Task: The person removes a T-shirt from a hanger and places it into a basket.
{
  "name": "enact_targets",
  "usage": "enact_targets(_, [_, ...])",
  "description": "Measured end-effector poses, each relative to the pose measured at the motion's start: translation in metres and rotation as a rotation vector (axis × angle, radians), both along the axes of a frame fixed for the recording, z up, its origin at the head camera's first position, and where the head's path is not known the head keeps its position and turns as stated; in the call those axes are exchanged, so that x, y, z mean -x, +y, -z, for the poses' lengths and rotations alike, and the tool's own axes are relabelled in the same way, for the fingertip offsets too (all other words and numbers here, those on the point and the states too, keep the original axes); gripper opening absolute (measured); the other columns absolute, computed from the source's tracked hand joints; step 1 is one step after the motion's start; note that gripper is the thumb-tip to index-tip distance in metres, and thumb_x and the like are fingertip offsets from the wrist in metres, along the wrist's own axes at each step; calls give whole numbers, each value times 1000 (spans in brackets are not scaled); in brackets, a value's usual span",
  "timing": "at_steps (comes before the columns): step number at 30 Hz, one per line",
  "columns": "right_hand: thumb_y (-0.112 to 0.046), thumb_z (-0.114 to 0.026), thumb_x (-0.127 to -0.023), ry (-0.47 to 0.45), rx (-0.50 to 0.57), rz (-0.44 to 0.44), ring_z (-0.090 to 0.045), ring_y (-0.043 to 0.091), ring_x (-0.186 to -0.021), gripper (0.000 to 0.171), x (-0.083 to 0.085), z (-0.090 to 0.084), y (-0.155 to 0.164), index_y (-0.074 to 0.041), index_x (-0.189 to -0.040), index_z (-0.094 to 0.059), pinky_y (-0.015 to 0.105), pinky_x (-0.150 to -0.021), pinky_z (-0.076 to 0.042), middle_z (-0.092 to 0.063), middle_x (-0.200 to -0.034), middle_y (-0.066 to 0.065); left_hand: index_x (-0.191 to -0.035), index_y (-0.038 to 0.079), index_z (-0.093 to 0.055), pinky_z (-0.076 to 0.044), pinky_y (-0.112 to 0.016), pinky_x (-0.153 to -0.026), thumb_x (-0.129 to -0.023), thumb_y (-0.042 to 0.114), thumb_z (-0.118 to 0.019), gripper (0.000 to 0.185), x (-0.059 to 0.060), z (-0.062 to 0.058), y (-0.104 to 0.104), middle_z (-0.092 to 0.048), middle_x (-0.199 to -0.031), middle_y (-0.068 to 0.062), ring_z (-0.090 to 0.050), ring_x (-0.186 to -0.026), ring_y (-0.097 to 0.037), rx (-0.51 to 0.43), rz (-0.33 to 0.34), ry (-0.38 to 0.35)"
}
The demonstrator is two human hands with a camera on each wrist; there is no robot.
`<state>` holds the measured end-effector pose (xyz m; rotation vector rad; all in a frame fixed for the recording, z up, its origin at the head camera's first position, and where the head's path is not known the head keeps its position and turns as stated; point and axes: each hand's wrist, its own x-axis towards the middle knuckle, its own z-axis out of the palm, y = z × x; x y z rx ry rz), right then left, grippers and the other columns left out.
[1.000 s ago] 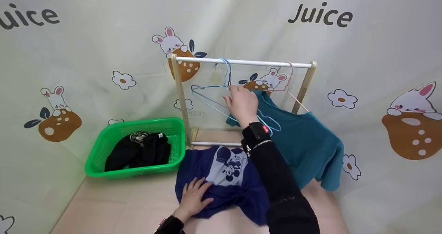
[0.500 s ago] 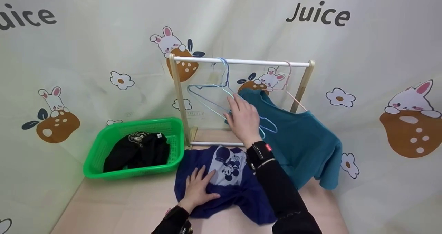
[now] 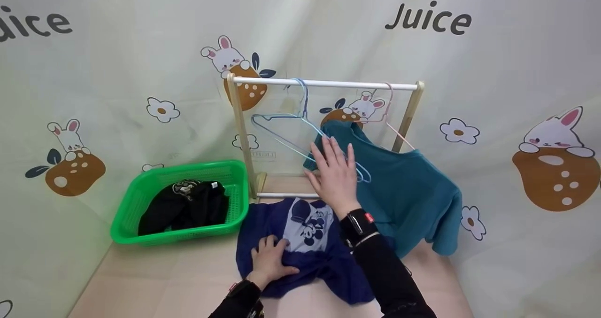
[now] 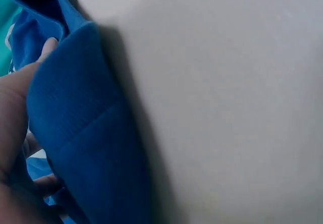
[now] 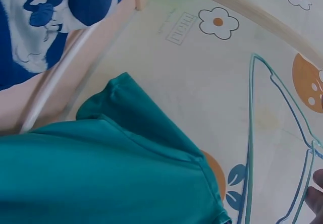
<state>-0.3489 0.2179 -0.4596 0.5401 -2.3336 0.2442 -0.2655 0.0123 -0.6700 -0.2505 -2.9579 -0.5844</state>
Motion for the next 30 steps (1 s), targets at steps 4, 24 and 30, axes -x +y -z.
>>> enact_targets(4, [-43,-70,-89,-20,-19,28,-17,27,-149,75,-3,8,3,-18,-153,-39,55,-117,2,-26,-161,11,-95,21,-63,-39,-59,-83,-54,57,-90,61,-2,1,-3,-54,-110,-10,-47,-108,-35,11,-14,35])
enact_targets(24, [-45,-71,-85,53,-27,-72,-22,30,-148,75,-25,51,15,-16,-150,-46,59,-116,-6,-28,-160,11,-70,12,-49,-41,-36,-61,-71,8,-73,24,-7,-24,-28,-41,-73,4,-47,-70,-19,-378,89,156])
enact_targets(30, [-51,-62,-89,56,-6,-114,-25,30,-146,72,-32,62,20,-15,-149,-46,59,-116,-8,-32,-158,14,-71,10,-49,-38,-31,-64,-73,2,-68,20,5,-41,-38,-40,-74,5,-41,-69,-13,-703,38,221])
